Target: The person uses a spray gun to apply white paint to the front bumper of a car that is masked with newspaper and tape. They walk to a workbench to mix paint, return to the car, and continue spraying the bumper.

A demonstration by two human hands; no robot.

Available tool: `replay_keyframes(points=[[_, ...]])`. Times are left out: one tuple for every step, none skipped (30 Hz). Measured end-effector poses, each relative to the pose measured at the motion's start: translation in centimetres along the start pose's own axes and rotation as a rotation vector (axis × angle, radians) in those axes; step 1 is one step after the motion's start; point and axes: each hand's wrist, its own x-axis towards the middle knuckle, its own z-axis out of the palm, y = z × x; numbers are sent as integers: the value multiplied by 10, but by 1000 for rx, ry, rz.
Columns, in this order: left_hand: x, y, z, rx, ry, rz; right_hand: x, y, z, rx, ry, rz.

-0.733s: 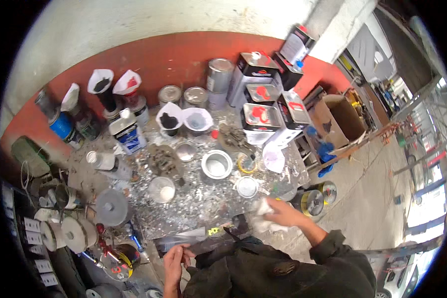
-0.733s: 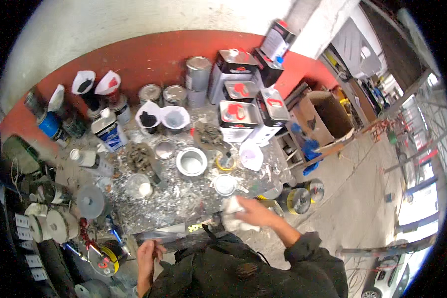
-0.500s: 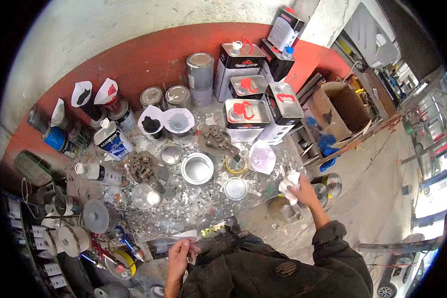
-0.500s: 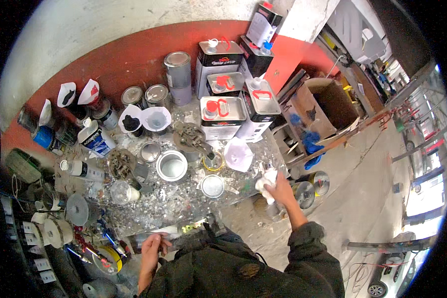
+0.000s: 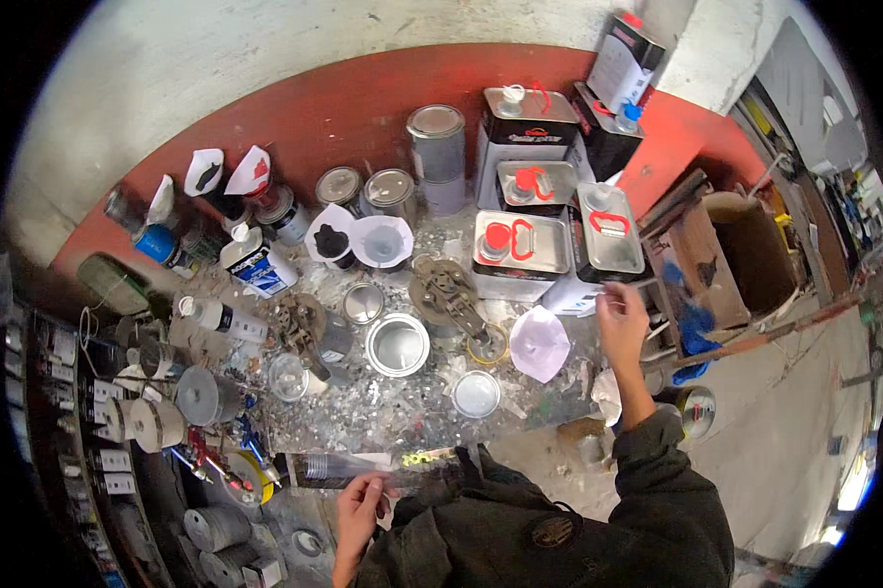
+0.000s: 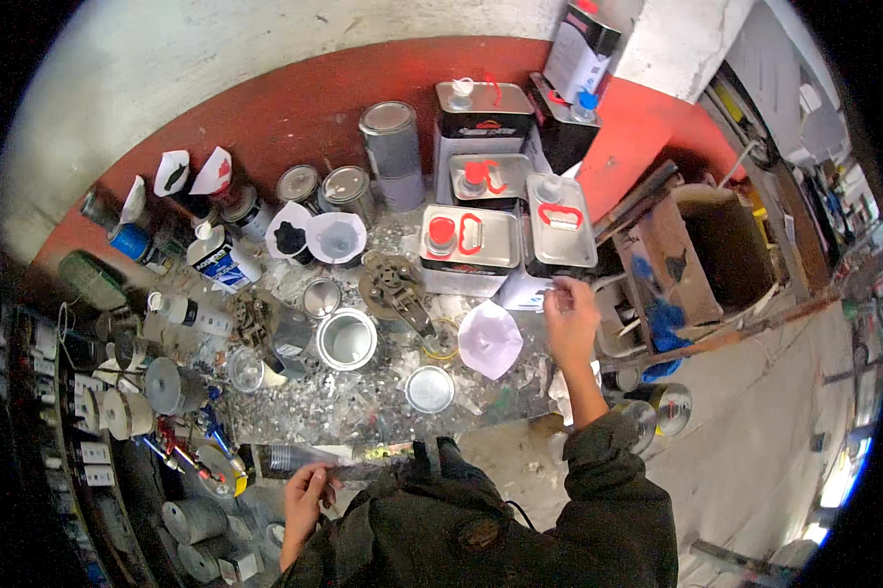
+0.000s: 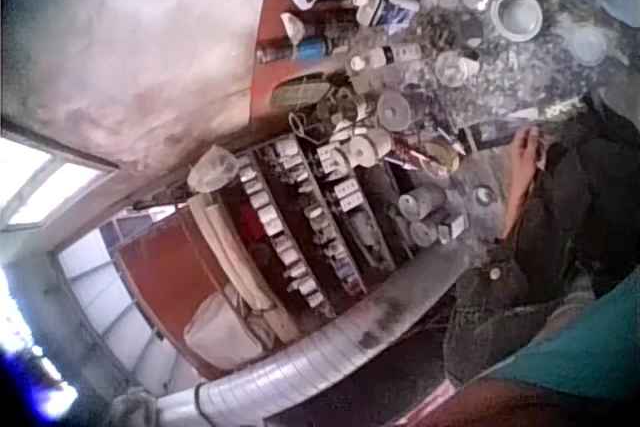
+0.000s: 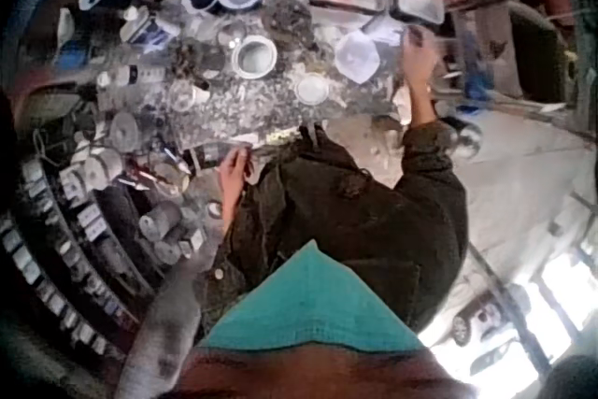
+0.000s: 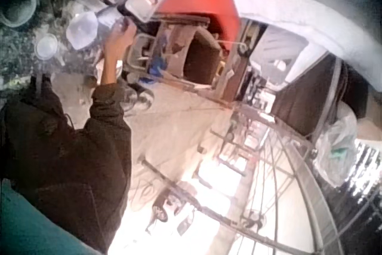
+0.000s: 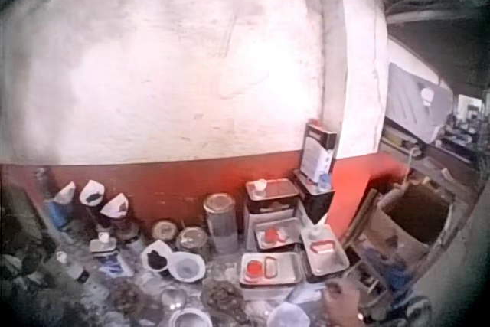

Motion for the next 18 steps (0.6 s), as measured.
replay_keyframes(points=[[0,-1,2,-11,16,4,4,-10,1,-55,101,-8],[-2,0,3,2,35,7,7,-23,2,-108,203,-14],[-2,0,5,12,44,7,10,-28,1,-172,310,-21],[-2,-1,7,23,51,6,16,-28,2,-108,304,53],[-2,-1,7,13,61,4,22,-30,6,-131,334,-6],[-2,0,7,5,68,2,27,-34,13,-155,366,-62],[-2,1,8,-1,73,-1,32,-37,19,-179,399,-118],[-3,3,9,12,78,-8,37,-39,21,-240,361,-116],[-3,3,10,13,77,-4,41,-39,25,-250,360,-106],[-3,1,9,15,75,0,45,-36,30,-261,359,-95],[-2,0,9,17,73,3,48,-35,33,-271,359,-84],[-3,0,9,12,73,1,50,-34,36,-284,355,-73],[-3,0,10,7,74,-2,52,-30,37,-288,352,-85],[-3,1,10,2,74,-4,56,-24,35,-291,350,-97],[-3,0,9,-3,76,-4,58,-18,31,-296,345,-109],[-3,-1,8,-8,79,-4,59,-12,26,-271,319,-130],[-4,-1,7,-13,81,-3,60,-6,20,-245,294,-151],[-3,-2,6,-3,85,-11,60,-4,14,-227,268,-172]])
